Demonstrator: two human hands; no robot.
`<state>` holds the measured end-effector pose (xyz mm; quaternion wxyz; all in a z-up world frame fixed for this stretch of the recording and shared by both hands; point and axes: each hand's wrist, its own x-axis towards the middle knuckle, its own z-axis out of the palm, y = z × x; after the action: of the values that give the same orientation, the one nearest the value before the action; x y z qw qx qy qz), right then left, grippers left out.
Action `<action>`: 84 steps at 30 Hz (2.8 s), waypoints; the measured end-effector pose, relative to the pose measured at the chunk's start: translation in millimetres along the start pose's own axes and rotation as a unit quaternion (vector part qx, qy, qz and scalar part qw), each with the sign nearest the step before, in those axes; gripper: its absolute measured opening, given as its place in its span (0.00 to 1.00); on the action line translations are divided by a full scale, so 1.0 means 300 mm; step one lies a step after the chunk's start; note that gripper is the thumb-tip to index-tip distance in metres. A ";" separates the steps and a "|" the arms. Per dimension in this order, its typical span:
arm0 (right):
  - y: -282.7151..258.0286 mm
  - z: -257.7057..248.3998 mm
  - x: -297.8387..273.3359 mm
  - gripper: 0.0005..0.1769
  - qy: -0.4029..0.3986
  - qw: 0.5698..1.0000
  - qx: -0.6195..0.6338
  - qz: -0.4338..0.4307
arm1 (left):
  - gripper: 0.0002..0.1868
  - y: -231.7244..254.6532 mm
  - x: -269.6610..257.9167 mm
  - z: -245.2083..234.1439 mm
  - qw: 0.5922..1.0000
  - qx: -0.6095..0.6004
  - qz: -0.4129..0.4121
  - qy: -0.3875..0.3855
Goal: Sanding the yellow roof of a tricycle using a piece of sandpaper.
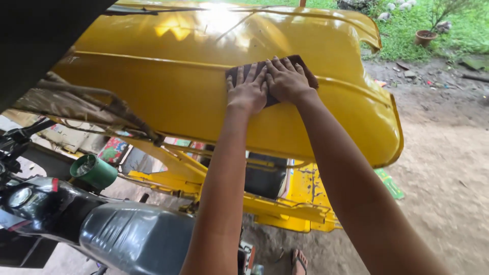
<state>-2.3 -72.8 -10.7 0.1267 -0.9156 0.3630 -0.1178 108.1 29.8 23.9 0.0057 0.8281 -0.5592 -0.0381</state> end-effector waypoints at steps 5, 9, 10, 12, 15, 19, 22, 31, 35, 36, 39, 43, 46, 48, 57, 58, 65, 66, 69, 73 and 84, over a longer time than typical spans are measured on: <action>-0.040 -0.008 0.005 0.36 0.016 1.000 0.010 0.005 | 0.33 -0.050 -0.013 -0.008 0.999 0.020 0.030 0.009; -0.033 0.004 0.141 0.35 -0.005 1.000 0.011 -0.020 | 0.32 -0.085 0.084 -0.040 1.000 -0.001 -0.005 0.005; -0.040 0.008 0.194 0.35 -0.007 1.000 0.009 -0.023 | 0.32 -0.105 0.123 -0.052 1.000 -0.003 -0.008 0.005; -0.047 0.018 0.312 0.35 -0.017 0.999 0.007 -0.033 | 0.33 -0.142 0.213 -0.073 0.999 -0.004 -0.036 -0.007; -0.029 0.069 0.540 0.33 -0.017 0.997 0.000 -0.077 | 0.32 -0.211 0.347 -0.114 0.998 -0.008 -0.065 -0.020; -0.035 0.088 0.789 0.33 -0.042 0.995 0.019 -0.088 | 0.33 -0.301 0.582 -0.116 0.995 -0.009 -0.095 -0.018; -0.035 0.098 0.930 0.33 -0.034 0.994 0.014 -0.103 | 0.32 -0.339 0.694 -0.139 0.992 -0.018 -0.127 -0.013; 0.048 0.268 1.291 0.30 0.003 0.979 -0.025 -0.203 | 0.32 -0.392 0.912 -0.167 0.983 -0.017 -0.176 -0.048; 0.039 0.238 1.228 0.29 0.015 0.970 -0.073 -0.230 | 0.32 -0.365 0.863 -0.163 0.985 -0.001 -0.168 -0.043; 0.032 0.204 1.202 0.30 0.017 0.977 -0.048 -0.205 | 0.32 -0.341 0.832 -0.184 0.984 -0.001 -0.167 -0.055; -0.018 0.089 0.972 0.30 -0.017 0.980 -0.075 -0.185 | 0.32 -0.340 0.787 -0.133 0.987 0.005 -0.159 -0.038; -0.022 0.077 0.810 0.31 0.001 0.988 -0.003 -0.154 | 0.33 -0.283 0.637 -0.118 0.989 0.011 -0.139 -0.056; -0.039 0.046 0.656 0.33 -0.024 0.994 0.040 -0.098 | 0.33 -0.238 0.504 -0.109 0.992 0.004 -0.118 -0.048; -0.042 0.045 0.558 0.34 -0.051 0.995 0.030 -0.075 | 0.33 -0.204 0.407 -0.102 0.993 -0.005 -0.107 -0.054; -0.103 -0.012 0.169 0.37 -0.047 0.998 0.027 -0.031 | 0.33 -0.103 0.069 -0.106 0.996 -0.007 -0.064 -0.064; -0.099 -0.001 0.161 0.37 -0.047 0.998 0.028 -0.028 | 0.33 -0.097 0.057 -0.105 0.996 -0.007 -0.061 -0.066; -0.117 -0.004 0.219 0.36 -0.052 0.998 0.024 -0.010 | 0.33 -0.134 0.125 -0.103 0.996 0.008 -0.049 -0.075; -0.124 -0.025 0.238 0.39 -0.054 0.998 0.009 -0.006 | 0.33 -0.145 0.164 -0.099 0.996 0.007 -0.050 -0.069; -0.095 0.015 0.373 0.37 -0.044 0.998 0.026 -0.019 | 0.32 -0.171 0.248 -0.122 0.996 0.022 -0.061 -0.067; -0.068 0.051 0.575 0.37 -0.043 0.998 0.016 -0.048 | 0.33 -0.238 0.435 -0.117 0.994 0.001 -0.079 -0.069; 0.048 0.142 1.100 0.36 -0.058 0.996 0.009 -0.064 | 0.32 -0.335 0.891 -0.154 0.990 -0.028 -0.127 -0.055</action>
<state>235.5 -305.9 -14.6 0.1475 -0.9412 0.2944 -0.0756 303.6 -182.0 49.6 -0.0066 0.8885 -0.4478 -0.1001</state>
